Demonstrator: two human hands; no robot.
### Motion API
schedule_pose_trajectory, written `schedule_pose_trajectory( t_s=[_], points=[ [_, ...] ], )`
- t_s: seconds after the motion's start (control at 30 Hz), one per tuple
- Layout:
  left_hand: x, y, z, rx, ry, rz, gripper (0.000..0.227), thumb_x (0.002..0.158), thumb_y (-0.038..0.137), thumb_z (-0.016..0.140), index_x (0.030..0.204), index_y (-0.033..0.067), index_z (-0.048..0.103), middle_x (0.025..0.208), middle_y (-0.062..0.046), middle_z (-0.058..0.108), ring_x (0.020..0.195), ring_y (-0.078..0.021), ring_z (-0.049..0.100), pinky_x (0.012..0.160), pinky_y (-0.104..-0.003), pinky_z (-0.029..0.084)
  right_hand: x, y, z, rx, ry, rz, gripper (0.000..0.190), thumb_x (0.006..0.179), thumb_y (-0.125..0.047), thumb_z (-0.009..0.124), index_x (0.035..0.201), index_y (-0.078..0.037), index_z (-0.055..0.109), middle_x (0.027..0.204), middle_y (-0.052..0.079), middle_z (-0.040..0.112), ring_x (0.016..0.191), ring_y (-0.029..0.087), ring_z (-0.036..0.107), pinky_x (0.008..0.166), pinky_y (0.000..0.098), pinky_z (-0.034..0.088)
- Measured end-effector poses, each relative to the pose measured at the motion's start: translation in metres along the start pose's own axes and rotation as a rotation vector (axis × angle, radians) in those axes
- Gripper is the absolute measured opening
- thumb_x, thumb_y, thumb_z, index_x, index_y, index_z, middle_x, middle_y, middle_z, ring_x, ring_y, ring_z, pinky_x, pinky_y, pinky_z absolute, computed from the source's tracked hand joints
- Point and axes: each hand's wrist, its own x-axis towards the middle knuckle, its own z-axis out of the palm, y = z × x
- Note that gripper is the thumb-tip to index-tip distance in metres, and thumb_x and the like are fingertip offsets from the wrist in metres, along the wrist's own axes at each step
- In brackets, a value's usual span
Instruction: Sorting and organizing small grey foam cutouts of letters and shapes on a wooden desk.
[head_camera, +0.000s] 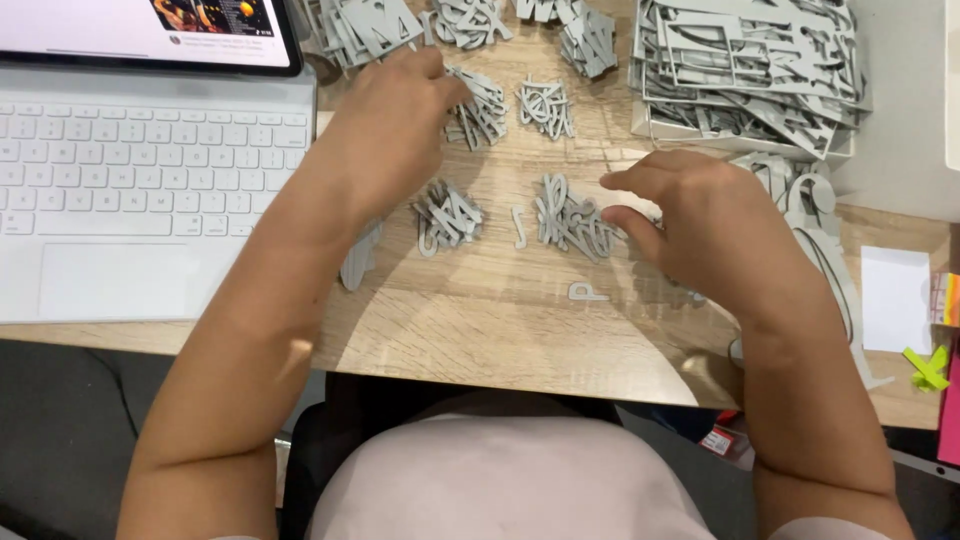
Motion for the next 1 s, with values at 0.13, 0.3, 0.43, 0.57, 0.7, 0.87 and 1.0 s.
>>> schedule_pose_trajectory(
  t_s=[0.13,0.3,0.43,0.57,0.7,0.87,1.0],
  points=[
    [-0.005,0.000,0.005,-0.013,0.084,-0.001,0.037,0.096,-0.004,0.057,0.132,-0.0074,0.063,0.106,-0.019,0.061,0.107,-0.0395,0.056,0.091,-0.054,0.049,-0.001,0.004,0.001,0.000,0.042,-0.048,0.035,0.094,-0.027,0.079,0.120,-0.004,0.078,0.110,0.014,0.077,0.095,0.031,0.073,0.081,0.0427,0.058],
    [-0.003,0.006,0.006,-0.012,0.017,-0.019,0.076,0.075,-0.028,0.051,0.142,0.0061,0.064,0.110,-0.013,0.055,0.110,-0.0345,0.052,0.096,-0.054,0.044,0.006,-0.002,0.004,0.088,-0.101,-0.121,0.036,0.099,-0.017,0.063,0.133,-0.022,0.070,0.136,0.018,0.065,0.119,0.037,0.062,0.092,0.0546,0.055],
    [-0.006,0.021,-0.008,-0.041,-0.064,-0.102,0.086,0.073,-0.029,0.045,0.149,0.0104,0.053,0.150,-0.025,0.039,0.139,-0.0415,0.033,0.115,-0.065,0.027,0.011,-0.005,0.019,0.195,-0.194,-0.195,0.048,0.096,-0.014,0.059,0.142,-0.025,0.064,0.157,0.016,0.047,0.129,0.044,0.049,0.105,0.0592,0.040],
    [-0.012,0.018,-0.016,-0.109,-0.150,-0.114,0.082,0.072,-0.030,0.043,0.143,0.0087,0.058,0.149,-0.023,0.043,0.142,-0.0404,0.035,0.119,-0.061,0.027,0.011,-0.003,0.020,0.153,-0.147,-0.266,0.039,0.095,-0.009,0.060,0.132,-0.017,0.072,0.144,0.016,0.061,0.122,0.038,0.056,0.100,0.0529,0.047],
    [-0.006,-0.022,0.011,-0.271,-0.036,0.089,0.057,0.070,-0.022,0.049,0.110,0.0039,0.080,0.110,-0.013,0.057,0.110,-0.0328,0.056,0.090,-0.044,0.047,0.022,-0.008,0.000,0.074,-0.461,-0.025,0.047,0.095,-0.011,0.048,0.130,-0.032,0.072,0.152,0.006,0.053,0.128,0.033,0.054,0.098,0.0543,0.046],
    [-0.011,-0.021,-0.001,-0.262,-0.002,0.016,0.046,0.079,-0.017,0.053,0.113,0.0031,0.077,0.117,-0.015,0.057,0.109,-0.0351,0.060,0.089,-0.046,0.052,0.065,-0.019,-0.010,0.013,-0.343,-0.131,0.033,0.102,-0.016,0.052,0.131,-0.013,0.069,0.140,0.018,0.062,0.127,0.037,0.057,0.113,0.0530,0.043],
    [-0.012,-0.028,0.000,-0.203,0.077,-0.007,0.014,0.085,-0.003,0.070,0.098,0.0010,0.075,0.107,-0.014,0.063,0.097,-0.0357,0.064,0.072,-0.049,0.052,0.097,0.019,0.037,-0.106,-0.014,-0.345,0.038,0.101,-0.009,0.060,0.137,-0.004,0.070,0.141,0.021,0.065,0.125,0.041,0.058,0.108,0.0513,0.046]
  ],
)
